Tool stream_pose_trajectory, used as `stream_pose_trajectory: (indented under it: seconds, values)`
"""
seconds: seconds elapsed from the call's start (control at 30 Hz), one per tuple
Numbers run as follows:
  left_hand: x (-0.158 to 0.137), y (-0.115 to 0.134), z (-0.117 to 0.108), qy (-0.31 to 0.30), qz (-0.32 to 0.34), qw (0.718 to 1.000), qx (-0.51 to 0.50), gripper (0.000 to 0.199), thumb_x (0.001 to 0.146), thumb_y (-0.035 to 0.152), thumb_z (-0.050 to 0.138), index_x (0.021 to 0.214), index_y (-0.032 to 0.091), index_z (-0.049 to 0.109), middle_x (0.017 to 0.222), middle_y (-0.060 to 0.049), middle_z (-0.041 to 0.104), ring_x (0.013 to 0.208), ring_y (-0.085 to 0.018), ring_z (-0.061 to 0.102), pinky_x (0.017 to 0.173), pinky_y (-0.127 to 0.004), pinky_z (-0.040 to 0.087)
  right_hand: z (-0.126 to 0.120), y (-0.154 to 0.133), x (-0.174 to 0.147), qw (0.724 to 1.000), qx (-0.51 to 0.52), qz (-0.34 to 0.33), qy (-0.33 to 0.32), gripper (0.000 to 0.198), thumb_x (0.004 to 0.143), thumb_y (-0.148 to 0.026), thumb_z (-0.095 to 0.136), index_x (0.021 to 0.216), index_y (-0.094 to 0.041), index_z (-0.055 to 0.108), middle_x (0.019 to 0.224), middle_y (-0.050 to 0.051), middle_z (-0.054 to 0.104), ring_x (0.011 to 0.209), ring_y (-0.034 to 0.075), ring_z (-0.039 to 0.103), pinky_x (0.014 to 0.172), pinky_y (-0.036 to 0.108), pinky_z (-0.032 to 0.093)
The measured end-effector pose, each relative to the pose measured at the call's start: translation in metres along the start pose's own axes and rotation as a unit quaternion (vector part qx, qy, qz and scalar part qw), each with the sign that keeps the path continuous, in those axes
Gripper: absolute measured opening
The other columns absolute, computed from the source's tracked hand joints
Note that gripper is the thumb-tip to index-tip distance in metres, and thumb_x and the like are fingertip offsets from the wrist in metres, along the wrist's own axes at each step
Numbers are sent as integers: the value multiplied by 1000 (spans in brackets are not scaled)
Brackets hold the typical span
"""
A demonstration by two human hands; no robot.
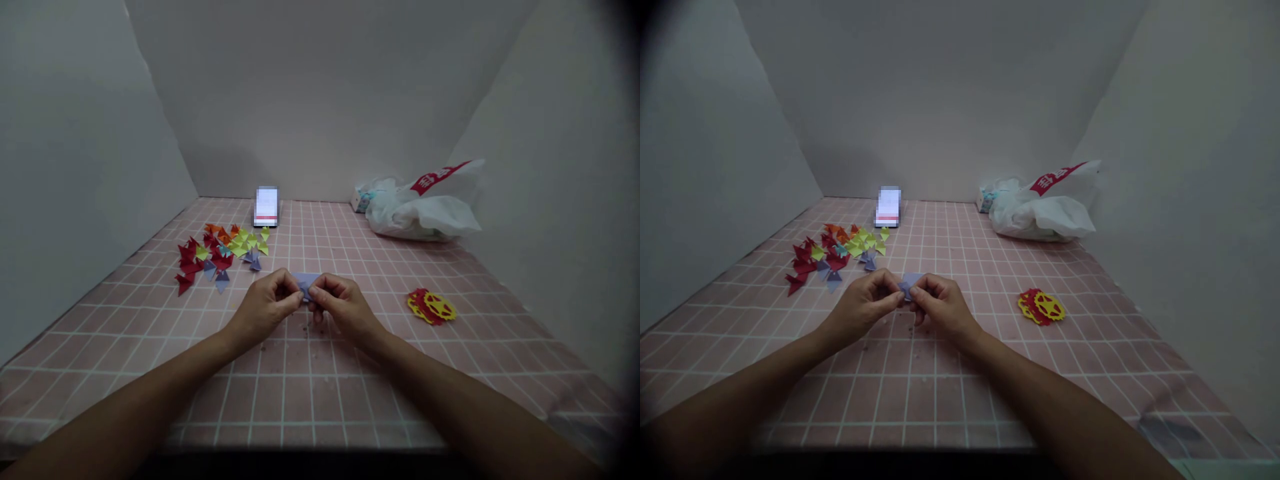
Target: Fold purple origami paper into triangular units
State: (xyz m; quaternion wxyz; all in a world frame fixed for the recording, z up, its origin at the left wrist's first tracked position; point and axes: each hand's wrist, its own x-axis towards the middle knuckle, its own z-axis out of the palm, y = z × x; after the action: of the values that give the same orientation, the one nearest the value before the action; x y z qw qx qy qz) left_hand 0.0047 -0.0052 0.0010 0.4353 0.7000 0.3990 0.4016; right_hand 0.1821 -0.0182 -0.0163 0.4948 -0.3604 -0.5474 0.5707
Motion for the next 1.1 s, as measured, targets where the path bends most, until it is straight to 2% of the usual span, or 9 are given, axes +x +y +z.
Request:
stream_pose_trajectory:
  seconds: [0.4, 0.57, 0.83, 1.1]
  values:
    - [0, 6, 1, 9, -78, 994, -72, 20, 73, 30, 67, 69, 17, 53, 69, 1, 60, 65, -13, 58, 64, -28, 47, 1, 1, 0, 1000, 8, 4, -2, 31, 81, -43, 73, 69, -18, 59, 62, -3, 62, 44, 7, 55, 42, 20, 46]
    - [-1, 6, 2, 18, -78, 993, -90, 21, 72, 29, 69, 69, 18, 51, 70, 1, 61, 66, -13, 61, 65, -29, 50, -1, 2, 1, 1000, 12, 12, -2, 30, 81, -42, 73, 70, -18, 59, 62, -3, 62, 44, 7, 55, 43, 20, 46]
    - [0, 8, 0, 52, -85, 984, -151, 24, 69, 22, 72, 74, 18, 50, 71, 5, 58, 66, -10, 60, 65, -25, 53, -3, 1, 2, 998, 40, 40, -38, 32, 83, -46, 70, 72, -17, 62, 66, -2, 63, 48, 8, 59, 49, 22, 51]
    - [1, 10, 1, 73, -80, 980, -168, 25, 67, 18, 72, 75, 18, 49, 69, 6, 57, 62, -8, 59, 61, -22, 52, -3, 0, 1, 998, 32, 49, -37, 24, 79, -38, 75, 74, -17, 63, 65, -2, 63, 48, 8, 58, 47, 21, 50]
